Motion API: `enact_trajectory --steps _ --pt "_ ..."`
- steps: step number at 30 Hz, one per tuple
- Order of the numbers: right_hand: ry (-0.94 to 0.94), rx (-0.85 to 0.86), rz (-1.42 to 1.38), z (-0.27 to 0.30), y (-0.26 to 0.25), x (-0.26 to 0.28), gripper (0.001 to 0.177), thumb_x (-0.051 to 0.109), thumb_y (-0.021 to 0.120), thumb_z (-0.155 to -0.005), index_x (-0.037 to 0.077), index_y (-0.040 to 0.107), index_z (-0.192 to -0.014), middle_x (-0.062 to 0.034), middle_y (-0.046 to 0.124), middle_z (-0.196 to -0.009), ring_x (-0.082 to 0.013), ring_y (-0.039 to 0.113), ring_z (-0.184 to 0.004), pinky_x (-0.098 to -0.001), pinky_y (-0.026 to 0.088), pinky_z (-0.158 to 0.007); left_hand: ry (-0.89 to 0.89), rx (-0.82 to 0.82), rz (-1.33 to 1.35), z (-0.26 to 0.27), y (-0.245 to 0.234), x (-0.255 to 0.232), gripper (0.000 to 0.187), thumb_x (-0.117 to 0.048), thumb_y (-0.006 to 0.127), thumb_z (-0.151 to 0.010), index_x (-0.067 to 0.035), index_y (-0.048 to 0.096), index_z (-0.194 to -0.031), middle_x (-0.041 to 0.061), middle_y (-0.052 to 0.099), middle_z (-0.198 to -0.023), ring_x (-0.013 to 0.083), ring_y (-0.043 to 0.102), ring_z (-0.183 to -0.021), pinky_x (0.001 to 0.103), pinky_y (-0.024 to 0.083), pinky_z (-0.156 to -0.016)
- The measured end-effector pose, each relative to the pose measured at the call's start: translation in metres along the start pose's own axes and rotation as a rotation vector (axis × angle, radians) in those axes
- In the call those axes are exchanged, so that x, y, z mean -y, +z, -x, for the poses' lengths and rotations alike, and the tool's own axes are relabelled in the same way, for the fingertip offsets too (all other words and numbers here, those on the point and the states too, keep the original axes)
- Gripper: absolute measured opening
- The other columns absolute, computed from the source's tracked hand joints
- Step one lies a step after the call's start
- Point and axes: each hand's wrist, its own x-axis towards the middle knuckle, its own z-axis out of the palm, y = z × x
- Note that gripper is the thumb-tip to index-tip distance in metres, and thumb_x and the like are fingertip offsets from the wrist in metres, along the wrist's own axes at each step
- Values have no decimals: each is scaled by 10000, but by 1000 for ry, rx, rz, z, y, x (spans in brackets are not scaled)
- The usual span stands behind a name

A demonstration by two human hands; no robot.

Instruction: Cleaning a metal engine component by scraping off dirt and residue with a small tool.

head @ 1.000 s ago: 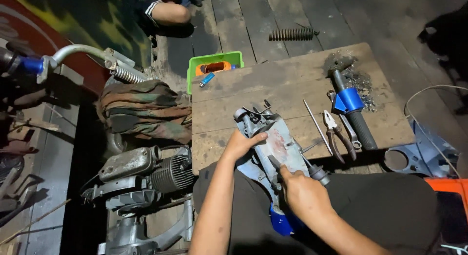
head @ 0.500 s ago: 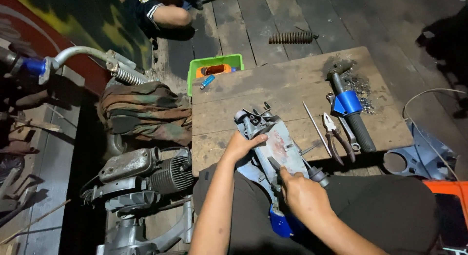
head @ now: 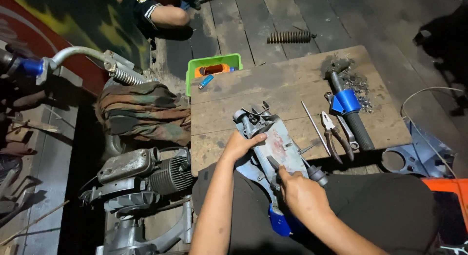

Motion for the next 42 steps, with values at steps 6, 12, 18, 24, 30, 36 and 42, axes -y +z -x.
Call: enact_trajectory --steps 6,12,18,24,30,36,42 --pt "-60 74 -39 2 -6 -7 628 197 516 -898 124 398 -1510 -229 673 -1030 -422 721 -679 -493 611 -620 20 11 41 -1 0 1 443 -360 826 -741 -10 705 -982 88 745 -884 192 697 -776 318 568 -757" --pt "-35 8 -168 17 -19 -24 544 228 609 -896 132 466 -1412 -185 759 -881 -411 749 -702 -510 598 -633 -21 -19 -8 -3 1 8 554 -438 827 -699 -12 698 -1029 94 746 -931 214 703 -818 329 564 -795" --pt "24 -9 -306 28 -18 -36 304 351 654 -895 239 723 -1169 -29 811 -969 -313 773 -793 -418 614 -705 -2 -13 35 -2 2 7 531 -396 830 -709 -3 713 -1047 100 760 -945 209 715 -823 322 569 -788" --pt "57 303 -313 30 -48 -44 588 234 628 -857 420 585 -1413 -41 813 -771 -240 731 -586 -379 572 -650 0 -13 -12 -1 1 5 521 -430 824 -705 -7 717 -990 98 754 -893 211 703 -778 327 566 -755" --pt "137 310 -407 35 -55 -40 444 392 610 -928 403 656 -1369 -64 739 -564 -210 683 -486 -349 553 -621 1 -31 -47 -2 2 8 472 -435 834 -716 -13 681 -862 81 711 -788 196 660 -691 324 554 -699" --pt "109 134 -368 38 -31 -38 429 367 617 -900 407 665 -1324 -52 784 -673 -274 731 -583 -408 550 -637 68 -12 32 -1 2 7 469 -352 829 -734 1 705 -1018 93 749 -921 196 688 -799 318 566 -776" --pt "5 -165 -248 30 -8 -19 344 342 591 -940 258 696 -1257 -131 776 -787 -419 720 -632 -517 569 -551 61 -14 -18 0 1 8 468 -398 803 -754 -14 725 -1011 80 760 -909 191 703 -797 314 567 -759"
